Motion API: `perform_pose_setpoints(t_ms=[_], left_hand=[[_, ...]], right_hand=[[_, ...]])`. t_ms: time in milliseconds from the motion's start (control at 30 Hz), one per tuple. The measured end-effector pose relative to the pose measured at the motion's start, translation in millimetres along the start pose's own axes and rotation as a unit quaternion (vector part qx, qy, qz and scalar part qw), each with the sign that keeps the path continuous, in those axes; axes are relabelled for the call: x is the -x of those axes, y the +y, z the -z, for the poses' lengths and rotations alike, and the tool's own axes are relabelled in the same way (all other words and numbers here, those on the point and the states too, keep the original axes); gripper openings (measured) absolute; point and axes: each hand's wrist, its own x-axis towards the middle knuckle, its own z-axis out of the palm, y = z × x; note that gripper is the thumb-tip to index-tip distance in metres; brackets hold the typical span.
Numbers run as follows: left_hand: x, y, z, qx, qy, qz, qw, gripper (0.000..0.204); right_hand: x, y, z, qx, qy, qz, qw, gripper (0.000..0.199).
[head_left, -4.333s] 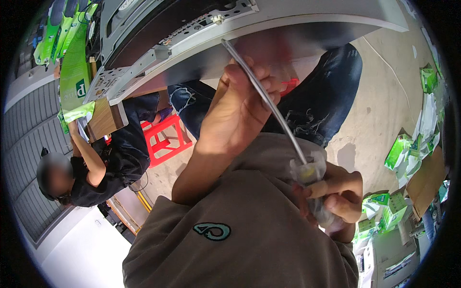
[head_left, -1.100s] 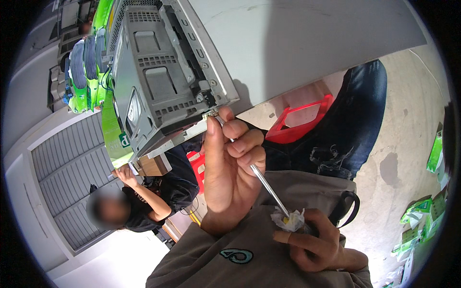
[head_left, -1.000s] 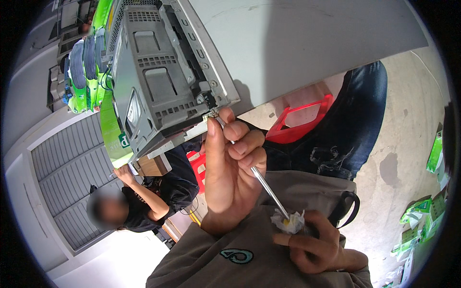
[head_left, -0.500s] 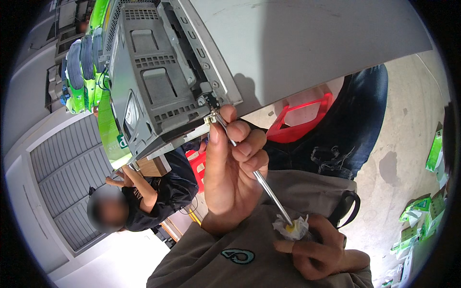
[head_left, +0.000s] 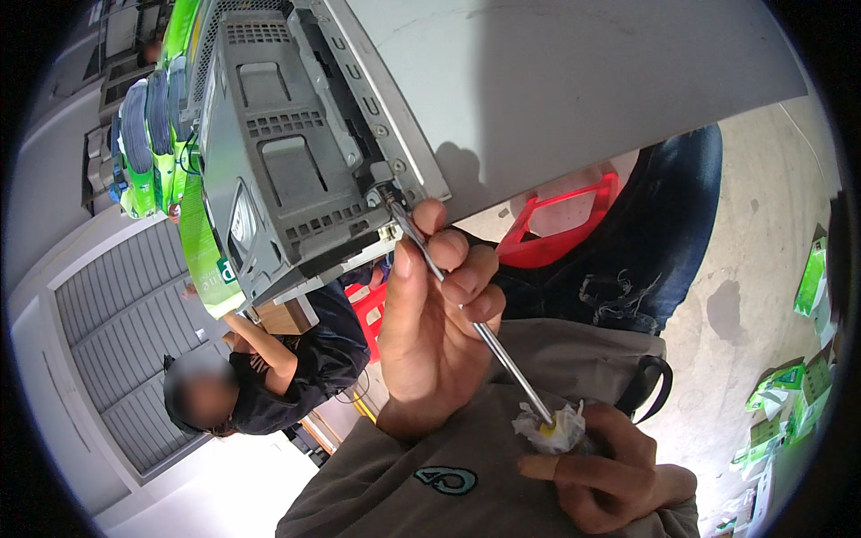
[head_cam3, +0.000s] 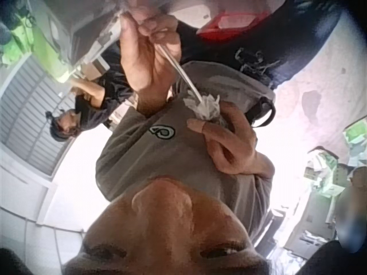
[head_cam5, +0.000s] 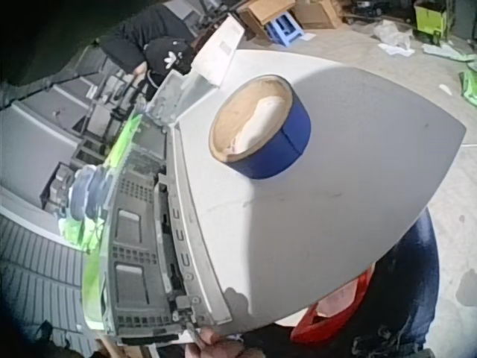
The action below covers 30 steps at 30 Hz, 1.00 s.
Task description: The person places an optical drive into a computer case, connects internal power and data cables, and secures the drive to the chassis using a screwdriver and screws.
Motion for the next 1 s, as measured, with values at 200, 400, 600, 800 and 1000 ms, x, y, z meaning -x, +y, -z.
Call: perform_pose_setpoints(t_ms=[200, 400, 600, 800, 1000], left_hand=[[0.0, 1.5, 3.1, -0.005, -0.016, 0.007, 1.000, 0.034], [3.1, 3.0, 5.7, -0.005, -0.002, -0.006, 1.000, 0.036], [8.5, 10.0, 11.1, -0.087, -0.019, 0.011, 0.996, 0.042], [7.9, 17.7, 17.2, -0.086, -0.053, 0.031, 0.994, 0.041], [4.7, 18.7, 9.5, -0.078, -0.063, 0.055, 0.993, 0.027]], right_hand=[[-3.3, 0.6, -2.3, -0.015, -0.011, 0.002, 1.000, 0.037], [4.3, 9.3, -4.8, -0.045, -0.042, -0.011, 0.998, 0.032], [18.6, 21.6, -21.5, -0.218, -0.047, -0.123, 0.967, 0.025], [22.8, 28.2, -30.9, -0.246, -0.031, -0.087, 0.965, 0.025], [14.1, 27.7, -33.9, -0.240, -0.045, -0.028, 0.969, 0.023]])
